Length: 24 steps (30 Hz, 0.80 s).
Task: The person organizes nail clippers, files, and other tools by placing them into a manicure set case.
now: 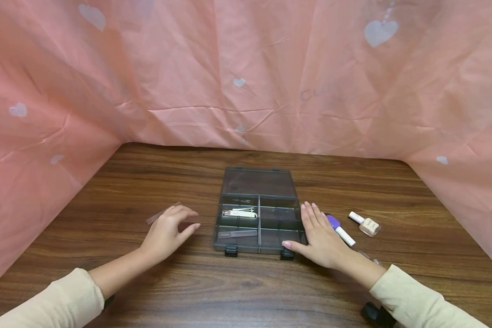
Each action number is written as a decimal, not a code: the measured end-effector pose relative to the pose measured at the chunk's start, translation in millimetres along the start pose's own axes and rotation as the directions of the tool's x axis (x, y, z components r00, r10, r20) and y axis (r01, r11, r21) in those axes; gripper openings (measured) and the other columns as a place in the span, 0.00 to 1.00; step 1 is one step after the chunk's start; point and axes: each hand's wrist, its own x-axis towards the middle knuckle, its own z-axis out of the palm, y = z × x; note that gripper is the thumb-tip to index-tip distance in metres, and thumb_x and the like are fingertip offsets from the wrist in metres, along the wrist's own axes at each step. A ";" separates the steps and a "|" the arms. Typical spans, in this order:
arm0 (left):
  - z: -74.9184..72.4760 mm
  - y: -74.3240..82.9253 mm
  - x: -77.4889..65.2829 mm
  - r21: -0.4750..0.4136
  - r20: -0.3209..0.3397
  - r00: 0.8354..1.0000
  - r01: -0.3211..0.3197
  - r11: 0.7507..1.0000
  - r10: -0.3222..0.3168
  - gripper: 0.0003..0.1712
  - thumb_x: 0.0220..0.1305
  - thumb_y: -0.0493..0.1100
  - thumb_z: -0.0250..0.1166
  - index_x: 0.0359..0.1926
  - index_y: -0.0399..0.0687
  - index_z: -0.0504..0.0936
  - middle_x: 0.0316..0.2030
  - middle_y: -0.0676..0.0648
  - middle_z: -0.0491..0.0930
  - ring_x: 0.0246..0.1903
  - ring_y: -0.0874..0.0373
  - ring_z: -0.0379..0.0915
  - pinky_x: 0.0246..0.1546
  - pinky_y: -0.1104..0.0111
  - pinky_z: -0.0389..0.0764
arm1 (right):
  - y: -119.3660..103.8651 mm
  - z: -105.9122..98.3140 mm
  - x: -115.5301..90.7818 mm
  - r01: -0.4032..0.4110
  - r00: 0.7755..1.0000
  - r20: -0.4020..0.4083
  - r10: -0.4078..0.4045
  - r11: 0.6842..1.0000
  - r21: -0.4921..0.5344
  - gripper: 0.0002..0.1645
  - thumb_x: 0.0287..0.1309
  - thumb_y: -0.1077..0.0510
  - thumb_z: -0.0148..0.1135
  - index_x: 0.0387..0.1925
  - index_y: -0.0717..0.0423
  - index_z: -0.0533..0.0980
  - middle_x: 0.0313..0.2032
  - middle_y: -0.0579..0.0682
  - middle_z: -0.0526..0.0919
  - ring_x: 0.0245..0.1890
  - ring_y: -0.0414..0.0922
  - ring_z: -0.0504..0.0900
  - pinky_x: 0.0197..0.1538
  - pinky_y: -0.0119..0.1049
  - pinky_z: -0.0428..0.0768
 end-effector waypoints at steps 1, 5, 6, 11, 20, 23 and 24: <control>-0.5 -1.9 -1.9 -0.005 -0.006 1.000 0.013 1.000 -0.013 0.13 0.47 0.39 0.72 0.36 0.40 0.83 0.34 0.46 0.83 0.42 0.49 0.79 0.51 0.53 0.76 | -0.2 -0.1 0.2 0.001 1.000 0.000 -0.001 1.000 0.001 0.61 0.53 0.29 0.52 0.67 0.73 0.48 0.69 0.69 0.49 0.70 0.64 0.45 0.69 0.58 0.51; -2.0 -8.8 -10.7 -0.018 -0.022 0.997 0.073 0.997 -0.073 0.17 0.46 0.40 0.73 0.38 0.36 0.83 0.37 0.43 0.83 0.48 0.42 0.76 0.48 0.51 0.77 | -1.1 -0.4 0.9 0.004 1.000 0.002 -0.004 1.000 0.003 0.61 0.53 0.29 0.52 0.67 0.73 0.48 0.69 0.69 0.49 0.70 0.64 0.45 0.69 0.59 0.51; -2.6 -10.4 -12.7 -0.021 -0.025 0.996 0.085 0.996 -0.086 0.18 0.45 0.40 0.73 0.39 0.35 0.83 0.38 0.41 0.83 0.49 0.41 0.76 0.48 0.51 0.77 | -1.3 -0.4 1.0 0.005 1.000 0.003 -0.005 1.000 0.003 0.61 0.53 0.29 0.52 0.67 0.73 0.48 0.69 0.69 0.49 0.70 0.64 0.45 0.69 0.59 0.51; -7.3 -16.4 -18.3 -0.024 -0.028 0.987 0.157 0.987 -0.157 0.21 0.45 0.39 0.73 0.41 0.33 0.82 0.41 0.39 0.82 0.47 0.41 0.77 0.46 0.50 0.78 | -1.3 -0.4 0.8 0.007 1.000 0.006 -0.007 1.000 -0.002 0.61 0.53 0.29 0.52 0.67 0.73 0.48 0.69 0.70 0.49 0.70 0.64 0.45 0.69 0.58 0.51; -21.4 -25.6 -19.1 -0.004 -0.030 0.964 0.266 0.964 -0.266 0.21 0.48 0.38 0.72 0.43 0.31 0.80 0.40 0.36 0.81 0.42 0.42 0.78 0.42 0.51 0.78 | -0.7 -2.5 -0.2 0.005 1.000 0.007 -0.005 1.000 -0.002 0.61 0.54 0.29 0.52 0.67 0.74 0.48 0.69 0.70 0.49 0.70 0.64 0.45 0.69 0.58 0.50; -25.1 -30.9 -21.3 0.031 -0.016 0.950 0.313 0.949 -0.313 0.21 0.50 0.39 0.71 0.43 0.31 0.80 0.40 0.35 0.80 0.42 0.42 0.77 0.41 0.50 0.77 | -0.4 -2.0 0.0 0.007 1.000 0.003 -0.007 1.000 -0.003 0.61 0.54 0.29 0.52 0.67 0.74 0.48 0.69 0.70 0.50 0.70 0.65 0.45 0.69 0.58 0.51; -26.4 -33.3 -22.4 0.045 -0.009 0.944 0.330 0.943 -0.330 0.21 0.50 0.40 0.71 0.43 0.31 0.80 0.40 0.35 0.80 0.42 0.42 0.77 0.41 0.49 0.76 | -0.4 -1.7 0.2 0.008 1.000 0.003 -0.008 1.000 -0.003 0.61 0.53 0.29 0.52 0.67 0.74 0.48 0.69 0.70 0.50 0.70 0.65 0.45 0.69 0.58 0.51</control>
